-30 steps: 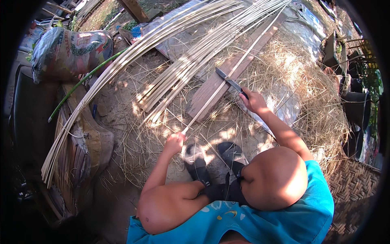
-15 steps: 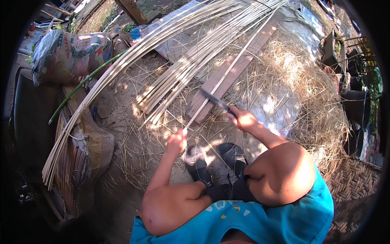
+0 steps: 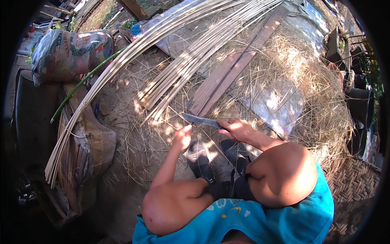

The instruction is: The person sits on the ground and uses a knife to split long bamboo strips into thinner pieces. They repeatedly position each strip on a wooden block and draw the knife along its length to separate it.

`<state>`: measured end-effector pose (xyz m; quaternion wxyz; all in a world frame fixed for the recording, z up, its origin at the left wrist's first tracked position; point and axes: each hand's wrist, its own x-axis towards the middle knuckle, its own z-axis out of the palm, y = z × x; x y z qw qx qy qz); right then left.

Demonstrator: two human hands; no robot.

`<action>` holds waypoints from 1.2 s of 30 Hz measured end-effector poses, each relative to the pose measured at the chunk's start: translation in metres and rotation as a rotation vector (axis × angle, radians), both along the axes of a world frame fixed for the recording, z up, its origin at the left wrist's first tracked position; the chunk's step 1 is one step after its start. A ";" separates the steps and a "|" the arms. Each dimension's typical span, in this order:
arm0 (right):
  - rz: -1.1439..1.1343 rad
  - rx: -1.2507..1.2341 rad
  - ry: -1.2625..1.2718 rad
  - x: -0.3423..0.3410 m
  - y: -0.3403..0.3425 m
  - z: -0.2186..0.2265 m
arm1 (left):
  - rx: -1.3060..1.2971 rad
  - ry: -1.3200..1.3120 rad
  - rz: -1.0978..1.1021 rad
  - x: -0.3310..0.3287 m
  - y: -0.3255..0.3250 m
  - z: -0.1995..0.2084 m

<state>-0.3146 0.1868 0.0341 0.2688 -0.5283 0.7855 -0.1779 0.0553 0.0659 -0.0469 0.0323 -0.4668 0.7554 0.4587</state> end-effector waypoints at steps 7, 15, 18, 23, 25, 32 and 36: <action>-0.421 -0.104 0.331 -0.127 -0.002 -0.023 | -0.027 -0.167 -0.114 0.010 -0.007 0.018; 0.052 -0.157 0.103 0.002 0.022 -0.042 | -0.361 -0.291 -0.216 0.037 0.017 0.038; -0.369 -0.172 0.300 -0.141 0.021 -0.036 | -0.324 -0.310 -0.272 0.063 0.021 0.050; -0.090 0.055 0.011 -0.033 -0.003 -0.031 | 0.016 -0.040 -0.088 0.051 0.010 0.052; 0.305 0.040 -0.016 0.043 0.012 -0.013 | 0.067 -0.025 -0.015 0.075 0.007 0.050; -0.195 -0.066 0.104 -0.070 -0.001 -0.040 | 0.285 -0.363 0.043 0.171 0.006 0.052; 0.332 -0.148 0.026 0.012 0.003 -0.043 | 0.313 0.088 0.086 0.044 -0.001 0.046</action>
